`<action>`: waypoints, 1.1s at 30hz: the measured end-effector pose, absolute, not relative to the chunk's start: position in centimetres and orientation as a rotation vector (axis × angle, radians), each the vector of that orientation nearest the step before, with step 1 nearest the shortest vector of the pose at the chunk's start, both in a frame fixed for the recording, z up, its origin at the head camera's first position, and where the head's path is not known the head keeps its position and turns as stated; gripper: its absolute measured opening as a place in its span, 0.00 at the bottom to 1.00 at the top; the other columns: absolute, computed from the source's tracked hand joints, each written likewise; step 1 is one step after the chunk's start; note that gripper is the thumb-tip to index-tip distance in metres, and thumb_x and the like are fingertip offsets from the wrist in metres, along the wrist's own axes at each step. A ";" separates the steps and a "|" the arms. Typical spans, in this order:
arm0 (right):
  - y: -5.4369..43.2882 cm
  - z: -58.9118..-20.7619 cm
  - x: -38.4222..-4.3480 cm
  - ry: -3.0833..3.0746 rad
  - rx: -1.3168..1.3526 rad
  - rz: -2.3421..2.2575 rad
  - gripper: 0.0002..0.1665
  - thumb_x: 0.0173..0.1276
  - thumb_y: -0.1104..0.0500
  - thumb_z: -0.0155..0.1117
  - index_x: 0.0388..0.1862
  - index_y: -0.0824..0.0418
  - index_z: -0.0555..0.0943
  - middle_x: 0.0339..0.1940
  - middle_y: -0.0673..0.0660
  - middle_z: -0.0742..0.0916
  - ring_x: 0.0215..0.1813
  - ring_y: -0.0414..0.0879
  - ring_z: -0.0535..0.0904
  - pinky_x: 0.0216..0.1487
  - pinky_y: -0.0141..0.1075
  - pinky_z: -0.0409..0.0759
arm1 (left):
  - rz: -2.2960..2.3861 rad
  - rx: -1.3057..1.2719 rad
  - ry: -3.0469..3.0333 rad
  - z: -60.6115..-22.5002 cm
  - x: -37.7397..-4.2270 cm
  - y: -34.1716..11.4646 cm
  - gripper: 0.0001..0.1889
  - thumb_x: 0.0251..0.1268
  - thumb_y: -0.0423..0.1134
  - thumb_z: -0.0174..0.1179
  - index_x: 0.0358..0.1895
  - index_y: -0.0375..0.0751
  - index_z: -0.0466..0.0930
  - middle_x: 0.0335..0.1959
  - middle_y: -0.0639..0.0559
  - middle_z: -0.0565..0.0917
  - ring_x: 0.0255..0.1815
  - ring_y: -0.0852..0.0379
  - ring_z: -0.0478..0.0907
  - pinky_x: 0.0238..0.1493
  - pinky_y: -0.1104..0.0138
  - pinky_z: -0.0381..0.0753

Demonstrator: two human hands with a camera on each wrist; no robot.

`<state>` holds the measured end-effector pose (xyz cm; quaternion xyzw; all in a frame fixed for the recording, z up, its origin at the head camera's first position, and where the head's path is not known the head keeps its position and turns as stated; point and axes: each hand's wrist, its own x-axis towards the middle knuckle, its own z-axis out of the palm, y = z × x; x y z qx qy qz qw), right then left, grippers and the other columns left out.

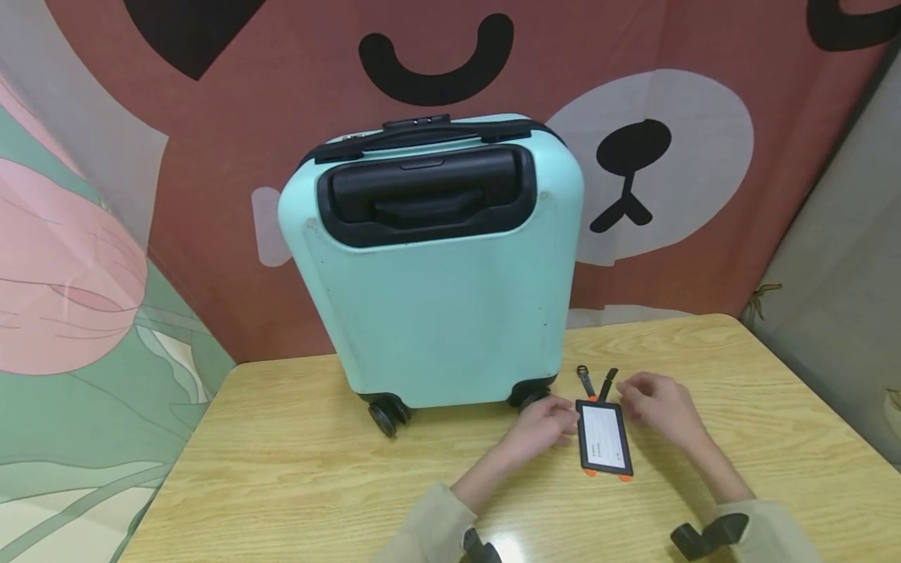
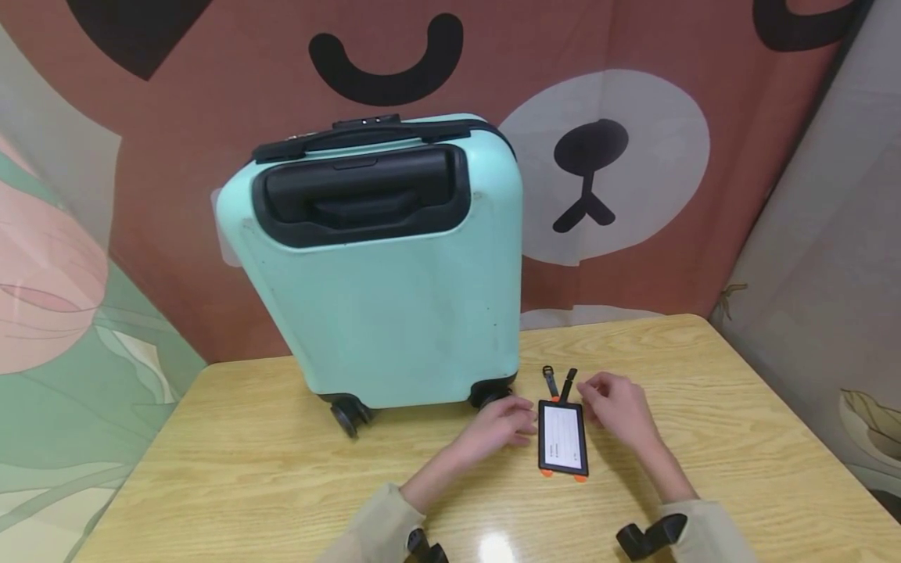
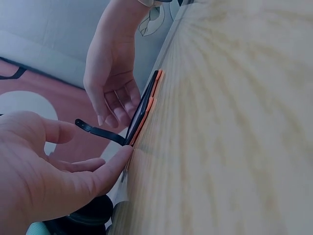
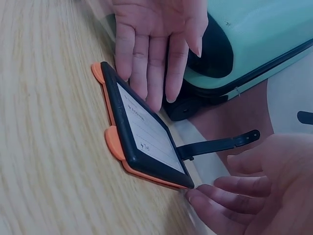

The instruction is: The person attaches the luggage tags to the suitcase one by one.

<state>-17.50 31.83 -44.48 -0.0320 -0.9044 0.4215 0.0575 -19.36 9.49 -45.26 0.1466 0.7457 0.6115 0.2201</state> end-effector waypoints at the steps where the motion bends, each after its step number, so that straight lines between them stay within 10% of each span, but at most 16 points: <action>1: 31.8 -44.5 -17.5 -2.743 -0.100 1.294 0.19 0.80 0.58 0.57 0.47 0.77 0.82 0.29 0.57 0.86 0.31 0.47 0.83 0.28 0.36 0.85 | 1.702 0.401 2.052 -45.2 -19.3 9.5 0.21 0.74 0.38 0.58 0.62 0.27 0.77 0.46 0.44 0.85 0.46 0.50 0.86 0.49 0.60 0.87; 33: 32.0 -44.2 -17.7 -2.704 -0.217 1.616 0.19 0.75 0.65 0.62 0.53 0.82 0.78 0.44 0.69 0.87 0.37 0.47 0.86 0.38 0.39 0.88 | 1.937 0.178 1.838 -45.4 -18.9 10.3 0.16 0.72 0.34 0.58 0.55 0.26 0.79 0.47 0.44 0.85 0.51 0.50 0.84 0.57 0.57 0.84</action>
